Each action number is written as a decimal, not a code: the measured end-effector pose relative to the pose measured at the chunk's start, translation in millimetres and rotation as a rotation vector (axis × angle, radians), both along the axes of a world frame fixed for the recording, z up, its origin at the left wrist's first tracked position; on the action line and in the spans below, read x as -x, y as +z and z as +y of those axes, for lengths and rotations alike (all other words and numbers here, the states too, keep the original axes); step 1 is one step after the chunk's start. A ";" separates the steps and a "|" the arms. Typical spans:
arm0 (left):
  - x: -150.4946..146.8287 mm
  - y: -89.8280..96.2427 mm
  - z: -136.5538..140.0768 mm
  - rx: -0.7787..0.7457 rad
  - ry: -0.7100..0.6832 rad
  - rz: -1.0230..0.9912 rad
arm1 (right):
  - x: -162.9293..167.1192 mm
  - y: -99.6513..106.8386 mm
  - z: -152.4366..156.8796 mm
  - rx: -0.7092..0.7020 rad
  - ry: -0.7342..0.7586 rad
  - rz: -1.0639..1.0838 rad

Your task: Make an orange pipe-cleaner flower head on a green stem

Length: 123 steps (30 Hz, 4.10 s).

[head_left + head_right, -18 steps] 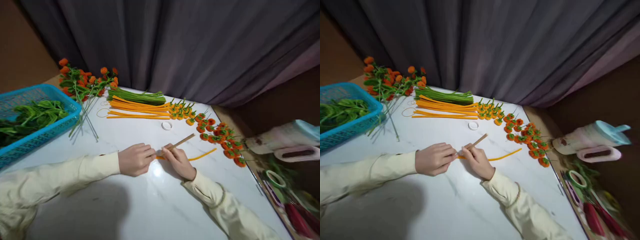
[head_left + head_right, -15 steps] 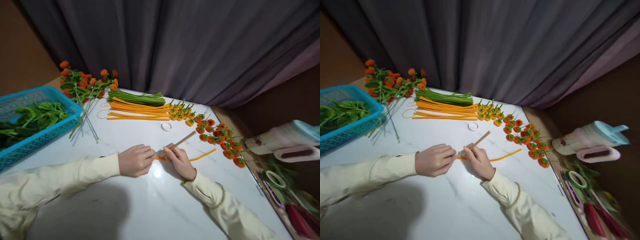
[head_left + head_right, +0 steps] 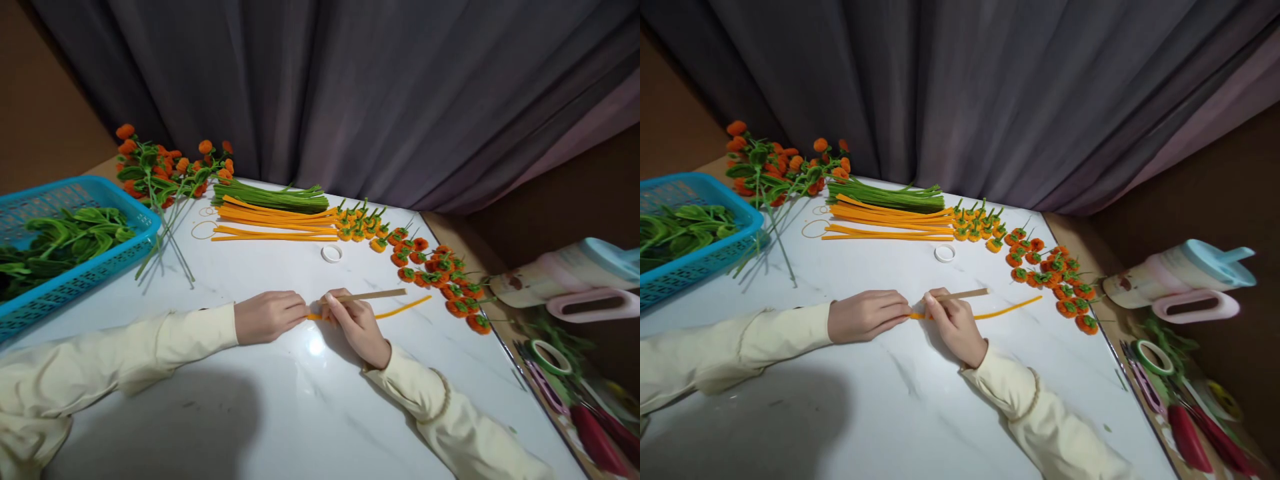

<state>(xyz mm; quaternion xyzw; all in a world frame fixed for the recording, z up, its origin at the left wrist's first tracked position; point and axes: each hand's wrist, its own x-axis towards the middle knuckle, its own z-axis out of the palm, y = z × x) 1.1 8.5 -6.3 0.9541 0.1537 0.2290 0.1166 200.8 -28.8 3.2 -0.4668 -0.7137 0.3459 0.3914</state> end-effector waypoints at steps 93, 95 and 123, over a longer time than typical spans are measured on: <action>-5.0 4.1 -14.1 -0.374 0.022 0.143 | -9.0 -0.1 -6.6 -0.127 0.226 -0.134; -6.0 3.2 -13.9 -0.299 0.037 0.116 | -8.6 0.1 -6.9 -0.135 0.215 -0.134; -0.9 3.4 -15.0 -0.353 -0.147 0.110 | -11.0 -3.5 -4.7 0.029 0.139 -0.023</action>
